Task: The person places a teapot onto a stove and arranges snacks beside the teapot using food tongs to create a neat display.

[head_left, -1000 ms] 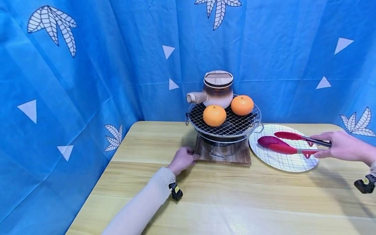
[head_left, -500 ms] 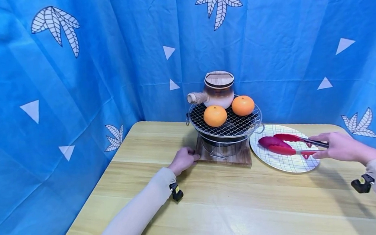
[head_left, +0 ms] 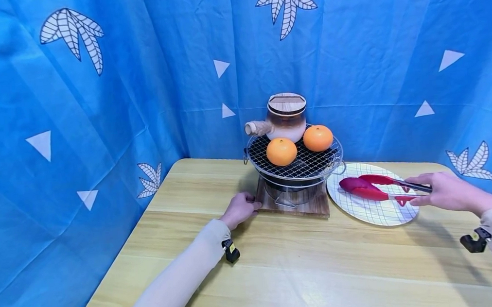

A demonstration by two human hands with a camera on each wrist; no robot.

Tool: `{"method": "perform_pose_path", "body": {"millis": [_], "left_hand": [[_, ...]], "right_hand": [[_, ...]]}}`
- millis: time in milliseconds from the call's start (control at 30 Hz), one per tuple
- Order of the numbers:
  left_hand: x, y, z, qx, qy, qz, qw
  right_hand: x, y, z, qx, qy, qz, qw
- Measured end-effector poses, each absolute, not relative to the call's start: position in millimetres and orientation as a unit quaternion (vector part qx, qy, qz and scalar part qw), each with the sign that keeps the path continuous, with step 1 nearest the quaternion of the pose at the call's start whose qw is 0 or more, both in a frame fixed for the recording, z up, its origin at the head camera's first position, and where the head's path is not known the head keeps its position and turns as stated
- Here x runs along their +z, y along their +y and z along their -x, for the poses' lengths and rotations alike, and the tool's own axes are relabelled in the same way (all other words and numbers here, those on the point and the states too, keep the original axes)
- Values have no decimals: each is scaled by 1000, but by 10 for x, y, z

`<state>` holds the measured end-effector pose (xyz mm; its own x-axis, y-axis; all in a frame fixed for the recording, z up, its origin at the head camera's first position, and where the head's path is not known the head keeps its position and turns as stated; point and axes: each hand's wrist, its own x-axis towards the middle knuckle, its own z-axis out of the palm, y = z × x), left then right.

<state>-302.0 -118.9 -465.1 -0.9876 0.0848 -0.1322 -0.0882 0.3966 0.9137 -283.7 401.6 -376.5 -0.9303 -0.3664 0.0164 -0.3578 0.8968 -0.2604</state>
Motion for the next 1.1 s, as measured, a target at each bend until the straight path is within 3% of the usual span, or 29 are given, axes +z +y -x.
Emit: {"method": "perform_pose_path", "body": {"millis": [1100], "left_hand": [[-4630,-1191,2982,549,831,7,85]], "right_hand": [[-3133,4201,2547,-94,988,124,11]]}}
